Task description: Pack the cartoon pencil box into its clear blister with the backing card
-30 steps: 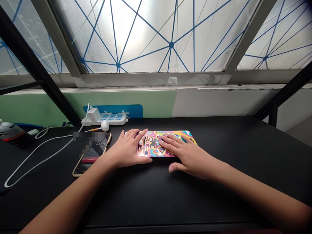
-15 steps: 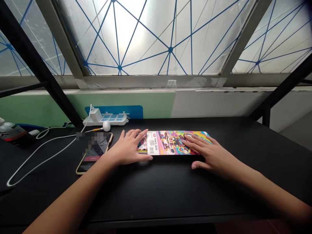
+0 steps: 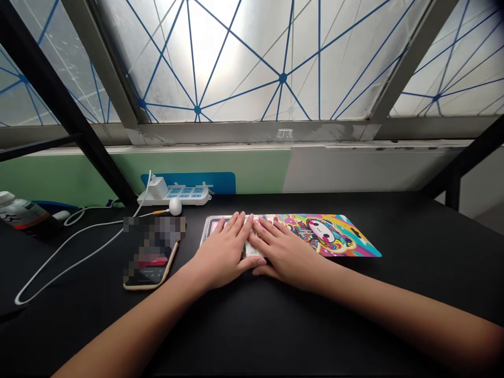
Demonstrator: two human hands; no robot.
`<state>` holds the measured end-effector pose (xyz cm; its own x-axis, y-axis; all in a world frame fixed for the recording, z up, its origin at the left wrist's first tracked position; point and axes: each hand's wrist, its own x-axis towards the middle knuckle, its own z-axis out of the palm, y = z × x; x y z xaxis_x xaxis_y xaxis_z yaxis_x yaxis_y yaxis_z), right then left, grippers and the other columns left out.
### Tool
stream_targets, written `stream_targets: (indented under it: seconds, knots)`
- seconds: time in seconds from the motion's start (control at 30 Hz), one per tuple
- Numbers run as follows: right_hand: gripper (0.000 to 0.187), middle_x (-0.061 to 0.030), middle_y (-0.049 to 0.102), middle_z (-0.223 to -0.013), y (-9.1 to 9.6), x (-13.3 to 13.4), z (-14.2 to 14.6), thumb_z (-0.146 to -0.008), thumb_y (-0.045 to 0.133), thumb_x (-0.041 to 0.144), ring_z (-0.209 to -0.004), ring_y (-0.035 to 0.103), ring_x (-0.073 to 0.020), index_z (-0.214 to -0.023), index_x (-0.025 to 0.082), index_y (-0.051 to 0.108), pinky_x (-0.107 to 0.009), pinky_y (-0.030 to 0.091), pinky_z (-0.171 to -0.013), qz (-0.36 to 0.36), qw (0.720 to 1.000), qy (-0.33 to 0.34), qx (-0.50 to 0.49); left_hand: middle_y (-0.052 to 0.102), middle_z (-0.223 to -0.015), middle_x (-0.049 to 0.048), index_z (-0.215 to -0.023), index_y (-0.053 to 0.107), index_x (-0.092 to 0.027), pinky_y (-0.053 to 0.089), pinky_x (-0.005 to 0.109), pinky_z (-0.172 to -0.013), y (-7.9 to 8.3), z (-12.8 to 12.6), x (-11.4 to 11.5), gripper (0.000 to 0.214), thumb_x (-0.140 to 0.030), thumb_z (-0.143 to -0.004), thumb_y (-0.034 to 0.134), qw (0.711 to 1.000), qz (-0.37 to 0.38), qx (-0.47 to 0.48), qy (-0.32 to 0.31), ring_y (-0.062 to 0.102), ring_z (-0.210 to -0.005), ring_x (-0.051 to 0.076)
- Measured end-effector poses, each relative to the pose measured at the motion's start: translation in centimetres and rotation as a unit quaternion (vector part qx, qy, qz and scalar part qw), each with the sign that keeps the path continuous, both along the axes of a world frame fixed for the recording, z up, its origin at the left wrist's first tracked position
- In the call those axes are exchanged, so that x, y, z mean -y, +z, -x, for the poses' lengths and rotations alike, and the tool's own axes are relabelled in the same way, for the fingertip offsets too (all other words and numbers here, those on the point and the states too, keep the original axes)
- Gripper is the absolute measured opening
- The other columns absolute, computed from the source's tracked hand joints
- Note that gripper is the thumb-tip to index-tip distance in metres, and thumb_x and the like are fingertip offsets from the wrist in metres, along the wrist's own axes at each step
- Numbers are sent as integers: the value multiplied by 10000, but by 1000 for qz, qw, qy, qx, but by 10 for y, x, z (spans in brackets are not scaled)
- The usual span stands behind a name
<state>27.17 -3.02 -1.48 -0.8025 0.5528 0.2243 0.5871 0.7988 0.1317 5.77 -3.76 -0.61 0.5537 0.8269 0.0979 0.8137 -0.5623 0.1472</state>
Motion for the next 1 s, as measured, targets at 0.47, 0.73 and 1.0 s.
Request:
stream_targets:
  seconds: [0.47, 0.73, 1.0]
  knots:
    - [621, -161, 456, -1580, -9, -32, -46, -963, 500, 131, -1464, 408, -351, -1568, 219, 388, -585, 398, -1149, 12, 999, 18, -26, 92, -1693, 157, -1630, 180, -102, 172, 563, -1255, 0, 6, -9, 975, -788, -947, 296, 996, 41, -69, 45, 76, -1573, 334]
    - [716, -48, 355, -1644, -23, -33, -125, -986, 355, 70, -1498, 345, -290, -1614, 388, 225, -569, 427, -1137, 18, 999, -38, -23, 132, -1699, 101, -1611, 279, -154, 176, 557, -1255, 5, 12, -11, 713, -594, -1058, 185, 996, 59, -39, 53, 103, -1577, 283]
    - [853, -79, 583, -1486, 7, -36, -142, -894, 411, 2, -1260, 641, -301, -1636, 337, 155, -522, 541, -1017, -113, 990, -53, -58, 152, -1696, 104, -1610, 280, -156, 179, 560, -1247, 5, 26, -22, 643, -506, -1075, 210, 993, 66, -35, 94, 97, -1575, 278]
